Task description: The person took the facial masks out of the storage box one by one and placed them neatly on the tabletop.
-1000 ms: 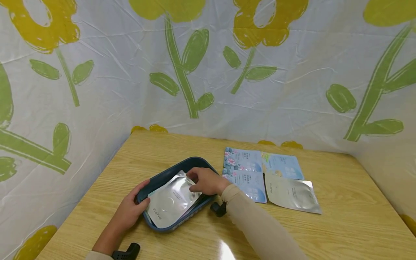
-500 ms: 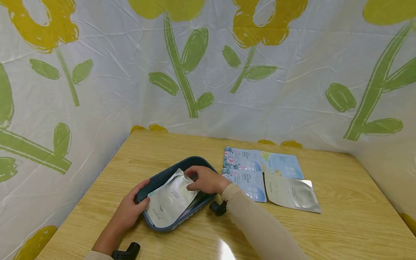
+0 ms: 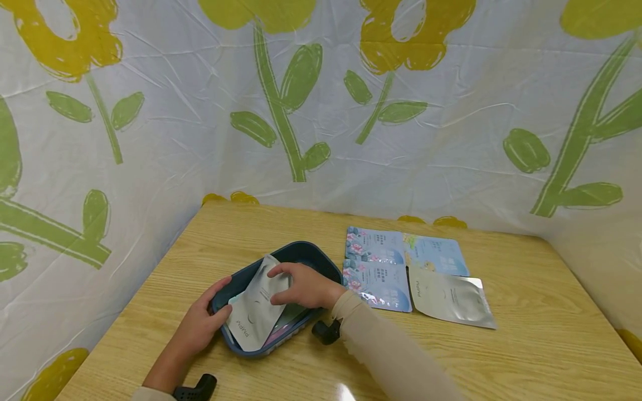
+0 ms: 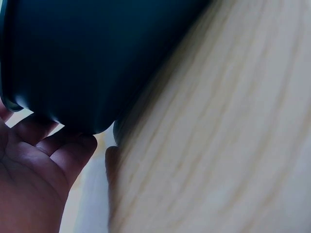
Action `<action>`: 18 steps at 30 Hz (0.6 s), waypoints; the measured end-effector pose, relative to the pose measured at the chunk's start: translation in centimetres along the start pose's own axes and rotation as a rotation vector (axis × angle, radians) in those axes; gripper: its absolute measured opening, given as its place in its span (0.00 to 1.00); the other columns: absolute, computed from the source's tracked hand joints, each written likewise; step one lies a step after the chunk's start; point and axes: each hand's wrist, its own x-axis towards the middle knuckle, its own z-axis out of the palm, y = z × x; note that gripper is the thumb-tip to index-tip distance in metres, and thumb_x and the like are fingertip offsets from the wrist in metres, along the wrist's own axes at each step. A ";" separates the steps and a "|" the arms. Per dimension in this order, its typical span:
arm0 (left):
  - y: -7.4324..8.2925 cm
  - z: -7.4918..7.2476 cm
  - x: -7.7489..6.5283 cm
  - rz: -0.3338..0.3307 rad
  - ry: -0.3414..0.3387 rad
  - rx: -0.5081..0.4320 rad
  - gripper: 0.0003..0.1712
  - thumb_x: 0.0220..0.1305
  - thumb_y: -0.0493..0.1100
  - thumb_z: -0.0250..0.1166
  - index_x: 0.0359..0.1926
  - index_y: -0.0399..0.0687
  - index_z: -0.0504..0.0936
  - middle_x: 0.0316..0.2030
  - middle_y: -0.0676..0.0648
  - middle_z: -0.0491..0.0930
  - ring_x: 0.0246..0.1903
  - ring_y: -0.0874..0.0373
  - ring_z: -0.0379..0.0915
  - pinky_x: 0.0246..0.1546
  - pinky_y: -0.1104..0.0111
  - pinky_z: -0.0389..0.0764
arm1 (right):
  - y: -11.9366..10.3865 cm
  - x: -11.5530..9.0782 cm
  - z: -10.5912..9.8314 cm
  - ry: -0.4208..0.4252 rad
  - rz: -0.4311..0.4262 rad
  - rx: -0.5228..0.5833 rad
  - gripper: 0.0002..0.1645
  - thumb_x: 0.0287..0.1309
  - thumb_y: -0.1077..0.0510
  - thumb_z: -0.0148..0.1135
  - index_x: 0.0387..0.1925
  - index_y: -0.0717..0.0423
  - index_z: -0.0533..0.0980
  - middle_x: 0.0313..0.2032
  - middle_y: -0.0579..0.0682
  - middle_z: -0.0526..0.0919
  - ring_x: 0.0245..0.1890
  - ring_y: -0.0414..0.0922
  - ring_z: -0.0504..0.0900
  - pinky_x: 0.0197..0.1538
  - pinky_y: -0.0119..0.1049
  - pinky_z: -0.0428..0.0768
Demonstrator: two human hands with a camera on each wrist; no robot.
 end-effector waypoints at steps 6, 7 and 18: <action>0.0 0.0 0.0 0.001 -0.002 0.008 0.35 0.70 0.39 0.60 0.75 0.45 0.61 0.74 0.36 0.57 0.73 0.41 0.50 0.69 0.47 0.52 | -0.3 0.2 0.8 -0.020 0.003 -0.006 0.29 0.55 0.53 0.72 0.59 0.52 0.77 0.45 0.43 0.80 0.41 0.39 0.78 0.47 0.32 0.77; 0.0 0.0 0.0 -0.001 -0.002 0.009 0.35 0.70 0.39 0.60 0.75 0.45 0.61 0.74 0.36 0.57 0.73 0.41 0.50 0.69 0.47 0.53 | -0.3 0.1 0.8 -0.017 0.003 -0.012 0.29 0.55 0.54 0.72 0.59 0.52 0.77 0.45 0.43 0.80 0.41 0.39 0.78 0.46 0.32 0.77; 0.0 0.1 0.0 -0.019 -0.001 -0.008 0.35 0.71 0.41 0.60 0.75 0.47 0.61 0.73 0.36 0.59 0.71 0.42 0.55 0.69 0.52 0.57 | 0.0 -2.1 0.4 0.158 0.000 -0.031 0.21 0.59 0.59 0.66 0.55 0.51 0.79 0.51 0.47 0.80 0.41 0.41 0.78 0.44 0.36 0.77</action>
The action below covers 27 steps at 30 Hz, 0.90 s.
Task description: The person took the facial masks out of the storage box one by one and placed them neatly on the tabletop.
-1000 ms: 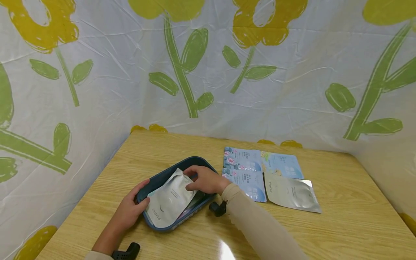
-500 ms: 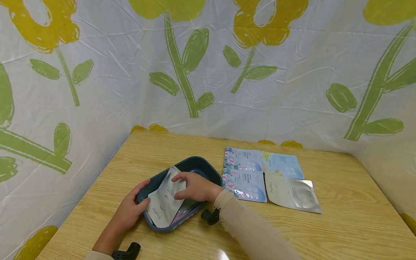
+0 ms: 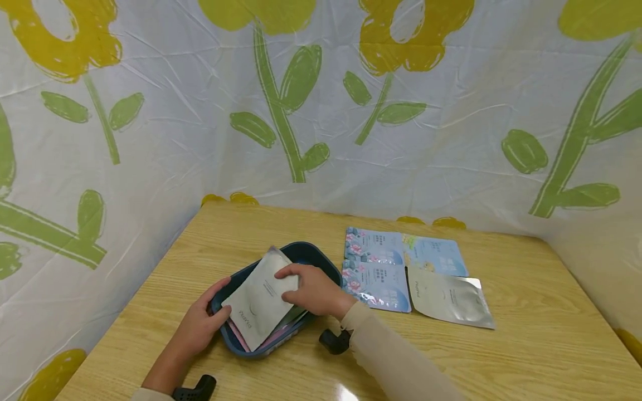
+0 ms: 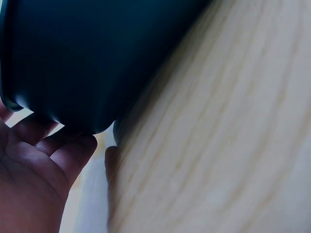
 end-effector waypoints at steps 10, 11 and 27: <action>0.0 -0.1 0.1 0.010 -0.004 0.024 0.35 0.71 0.40 0.58 0.76 0.47 0.60 0.74 0.35 0.57 0.71 0.40 0.56 0.64 0.69 0.61 | 1.0 -4.3 -3.5 0.199 0.002 0.175 0.21 0.61 0.58 0.66 0.56 0.54 0.80 0.57 0.55 0.79 0.40 0.45 0.77 0.37 0.36 0.77; 0.0 -0.1 0.2 0.011 -0.004 0.028 0.35 0.71 0.40 0.58 0.76 0.47 0.60 0.74 0.35 0.57 0.72 0.39 0.54 0.66 0.63 0.60 | 1.0 -4.8 -3.9 0.214 0.005 0.171 0.21 0.61 0.58 0.66 0.56 0.54 0.80 0.58 0.55 0.78 0.36 0.45 0.76 0.35 0.36 0.77; -0.1 0.1 0.2 0.014 -0.006 0.017 0.34 0.71 0.40 0.58 0.75 0.45 0.60 0.74 0.34 0.56 0.73 0.37 0.48 0.69 0.43 0.52 | 4.6 -14.4 -9.3 0.468 0.078 0.104 0.25 0.64 0.58 0.67 0.61 0.60 0.75 0.66 0.62 0.69 0.56 0.54 0.74 0.39 0.37 0.80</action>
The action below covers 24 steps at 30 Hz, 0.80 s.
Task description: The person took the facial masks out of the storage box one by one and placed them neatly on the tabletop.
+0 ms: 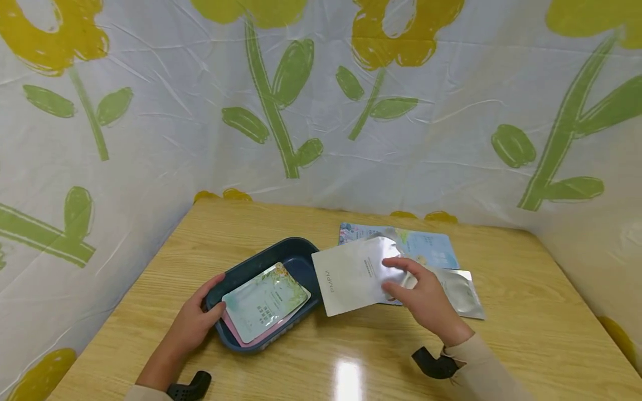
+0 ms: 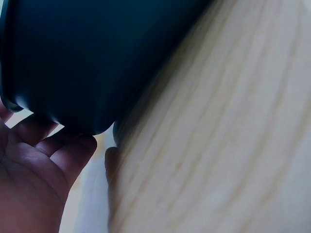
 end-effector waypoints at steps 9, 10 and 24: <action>0.3 -0.2 -0.1 -0.004 -0.001 0.013 0.34 0.71 0.40 0.58 0.75 0.45 0.60 0.74 0.34 0.56 0.73 0.37 0.47 0.69 0.42 0.51 | 2.5 -4.4 -1.7 0.130 0.168 -0.028 0.28 0.64 0.55 0.67 0.62 0.61 0.73 0.66 0.61 0.68 0.48 0.37 0.75 0.42 0.30 0.78; 0.3 -0.2 -0.1 -0.004 -0.002 0.012 0.34 0.71 0.40 0.58 0.75 0.45 0.60 0.74 0.34 0.55 0.73 0.36 0.47 0.69 0.42 0.51 | 2.6 -4.7 -1.8 0.141 0.192 -0.007 0.29 0.64 0.56 0.67 0.63 0.62 0.73 0.66 0.60 0.68 0.49 0.35 0.75 0.43 0.29 0.78; 0.2 0.0 -0.1 -0.028 -0.009 0.020 0.35 0.71 0.41 0.58 0.76 0.47 0.59 0.74 0.34 0.55 0.74 0.36 0.47 0.69 0.42 0.51 | 3.0 -7.1 1.4 0.141 0.394 0.128 0.31 0.65 0.62 0.64 0.67 0.65 0.68 0.69 0.60 0.65 0.57 0.41 0.73 0.50 0.24 0.76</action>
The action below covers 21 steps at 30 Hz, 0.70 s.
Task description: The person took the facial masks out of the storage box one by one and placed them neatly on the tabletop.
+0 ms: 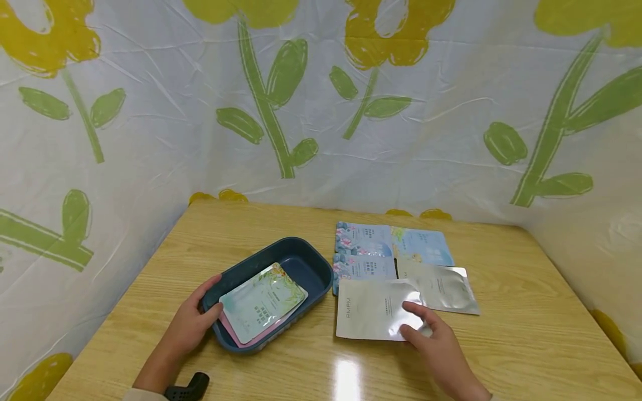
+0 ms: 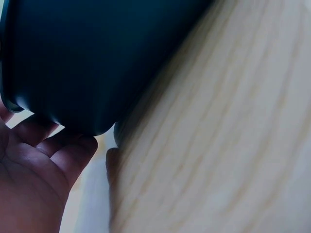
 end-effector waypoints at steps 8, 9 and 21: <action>-0.2 0.0 0.0 0.014 -0.002 -0.019 0.35 0.71 0.40 0.58 0.76 0.46 0.59 0.74 0.35 0.55 0.74 0.37 0.47 0.69 0.43 0.52 | 0.9 0.0 1.8 -0.038 0.051 -0.011 0.31 0.63 0.62 0.66 0.66 0.63 0.70 0.69 0.62 0.65 0.60 0.49 0.70 0.50 0.27 0.77; -0.2 0.0 0.1 0.014 -0.002 -0.019 0.35 0.71 0.40 0.58 0.76 0.46 0.59 0.74 0.35 0.55 0.74 0.37 0.47 0.69 0.43 0.52 | 1.0 0.0 1.9 -0.043 0.052 -0.017 0.31 0.63 0.62 0.66 0.66 0.63 0.70 0.69 0.62 0.65 0.59 0.50 0.70 0.50 0.27 0.77; -0.3 0.0 0.1 0.020 0.001 -0.006 0.34 0.71 0.40 0.58 0.75 0.46 0.60 0.74 0.34 0.55 0.74 0.37 0.47 0.69 0.42 0.52 | 1.1 -0.1 2.1 -0.062 0.024 -0.206 0.30 0.62 0.58 0.67 0.65 0.60 0.72 0.66 0.63 0.69 0.63 0.55 0.68 0.64 0.45 0.70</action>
